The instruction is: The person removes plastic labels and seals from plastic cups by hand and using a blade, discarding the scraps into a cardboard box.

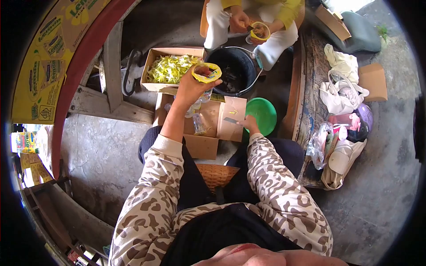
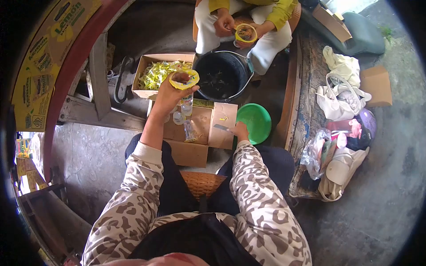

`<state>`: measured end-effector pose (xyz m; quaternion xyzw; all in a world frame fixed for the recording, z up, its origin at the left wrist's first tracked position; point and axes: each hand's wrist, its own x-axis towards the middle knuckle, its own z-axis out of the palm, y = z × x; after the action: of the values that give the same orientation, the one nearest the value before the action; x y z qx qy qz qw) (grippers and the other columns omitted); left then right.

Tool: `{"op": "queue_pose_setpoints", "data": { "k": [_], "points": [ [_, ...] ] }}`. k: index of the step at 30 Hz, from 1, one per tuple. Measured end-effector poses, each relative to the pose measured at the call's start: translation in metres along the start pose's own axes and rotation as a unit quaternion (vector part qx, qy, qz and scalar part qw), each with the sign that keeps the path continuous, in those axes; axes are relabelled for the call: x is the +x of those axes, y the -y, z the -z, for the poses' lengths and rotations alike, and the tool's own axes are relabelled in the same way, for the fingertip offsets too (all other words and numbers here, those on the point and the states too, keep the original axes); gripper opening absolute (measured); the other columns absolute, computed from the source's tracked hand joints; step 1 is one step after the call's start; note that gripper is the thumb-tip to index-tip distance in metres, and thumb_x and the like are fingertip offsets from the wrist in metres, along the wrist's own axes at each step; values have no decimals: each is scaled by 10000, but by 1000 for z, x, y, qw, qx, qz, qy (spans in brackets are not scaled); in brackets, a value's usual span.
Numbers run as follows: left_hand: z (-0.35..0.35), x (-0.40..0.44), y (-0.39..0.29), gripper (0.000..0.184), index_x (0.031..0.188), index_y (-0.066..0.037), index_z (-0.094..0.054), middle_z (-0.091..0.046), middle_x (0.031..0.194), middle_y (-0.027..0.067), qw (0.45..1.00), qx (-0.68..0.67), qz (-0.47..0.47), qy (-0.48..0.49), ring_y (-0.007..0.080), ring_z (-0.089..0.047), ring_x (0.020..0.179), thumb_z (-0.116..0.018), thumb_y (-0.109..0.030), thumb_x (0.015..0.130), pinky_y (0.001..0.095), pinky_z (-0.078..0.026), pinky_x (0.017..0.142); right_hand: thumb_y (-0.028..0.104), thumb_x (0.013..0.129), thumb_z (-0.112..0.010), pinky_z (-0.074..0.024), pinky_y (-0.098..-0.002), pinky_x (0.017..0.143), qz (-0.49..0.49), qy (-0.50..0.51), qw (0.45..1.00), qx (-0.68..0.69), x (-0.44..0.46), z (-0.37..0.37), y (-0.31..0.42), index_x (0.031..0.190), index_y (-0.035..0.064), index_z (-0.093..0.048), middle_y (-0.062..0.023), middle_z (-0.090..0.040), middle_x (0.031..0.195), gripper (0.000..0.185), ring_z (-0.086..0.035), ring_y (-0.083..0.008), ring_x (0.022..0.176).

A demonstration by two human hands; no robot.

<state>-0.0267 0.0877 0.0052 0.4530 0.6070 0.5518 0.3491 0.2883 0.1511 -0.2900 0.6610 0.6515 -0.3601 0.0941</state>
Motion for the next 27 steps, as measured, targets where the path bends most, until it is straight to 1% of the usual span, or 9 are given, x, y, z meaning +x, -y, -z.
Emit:
{"op": "queue_pose_setpoints", "data": {
  "k": [6,8,9,11,12,14,21,23,27],
  "points": [
    [0,4,8,480,982,12,-633,-685,950,84,1000,-13,14,6,138,-626,862,-904,-243,679,288,-509,803,337,623,-882,-505,-474,921,-10,28,1000,-9,2,0,-2,1096,35,-690,-186,-663,1200,593,-622,-367,1135],
    [0,5,8,485,984,9,-635,-684,946,83,1000,6,7,-5,142,-631,867,-905,-251,677,290,-510,802,326,641,-880,-507,-493,894,-31,14,999,-37,5,2,-5,1025,102,-728,-133,-695,1143,470,-630,-337,1126],
    [0,6,8,485,984,9,-635,-684,946,83,1000,6,6,-5,142,-631,867,-905,-251,677,290,-510,802,326,641,-880,-507,-493,894,-32,14,999,-37,2,3,-6,1025,102,-728,-133,-695,1143,470,-630,-337,1126],
    [0,7,9,496,989,11,-632,-685,949,84,1000,12,-1,-6,147,-634,868,-908,-253,673,290,-511,801,366,618,-857,-520,-471,756,5,-117,993,-4,-6,4,-9,898,139,-755,-104,-729,963,374,-685,-317,896],
    [1,6,9,496,989,11,-632,-685,949,84,1000,12,-1,-6,147,-634,868,-908,-253,673,290,-511,801,366,618,-857,-520,-471,756,6,-117,993,-4,-12,12,-2,898,139,-755,-104,-729,963,374,-685,-317,896],
    [1,5,7,510,1003,12,-632,-686,954,87,1000,18,10,-6,150,-637,869,-910,-256,670,291,-512,800,287,665,-867,-445,-531,942,-48,-56,997,-9,-27,34,19,894,224,-761,-47,-718,1080,260,-653,-282,1072],
    [3,3,1,523,1031,5,-632,-688,959,79,999,48,-6,-18,151,-647,864,-905,-265,675,299,-520,791,239,710,-810,-433,-493,878,-23,-89,995,-48,-56,65,50,832,255,-767,34,-729,995,130,-653,-261,1030],
    [3,0,-2,523,1020,3,-629,-689,959,74,999,43,-10,-21,147,-649,853,-905,-274,671,307,-526,780,261,726,-793,-419,-477,853,-16,-185,981,-64,-63,62,53,839,271,-767,14,-730,961,116,-641,-252,1009],
    [5,0,-1,520,999,1,-623,-689,944,74,998,45,-2,-35,151,-653,835,-906,-280,666,308,-527,768,279,754,-754,-408,-474,853,-8,-266,964,-7,-64,40,46,818,274,-759,-1,-725,945,64,-630,-249,999]
  ]
}}
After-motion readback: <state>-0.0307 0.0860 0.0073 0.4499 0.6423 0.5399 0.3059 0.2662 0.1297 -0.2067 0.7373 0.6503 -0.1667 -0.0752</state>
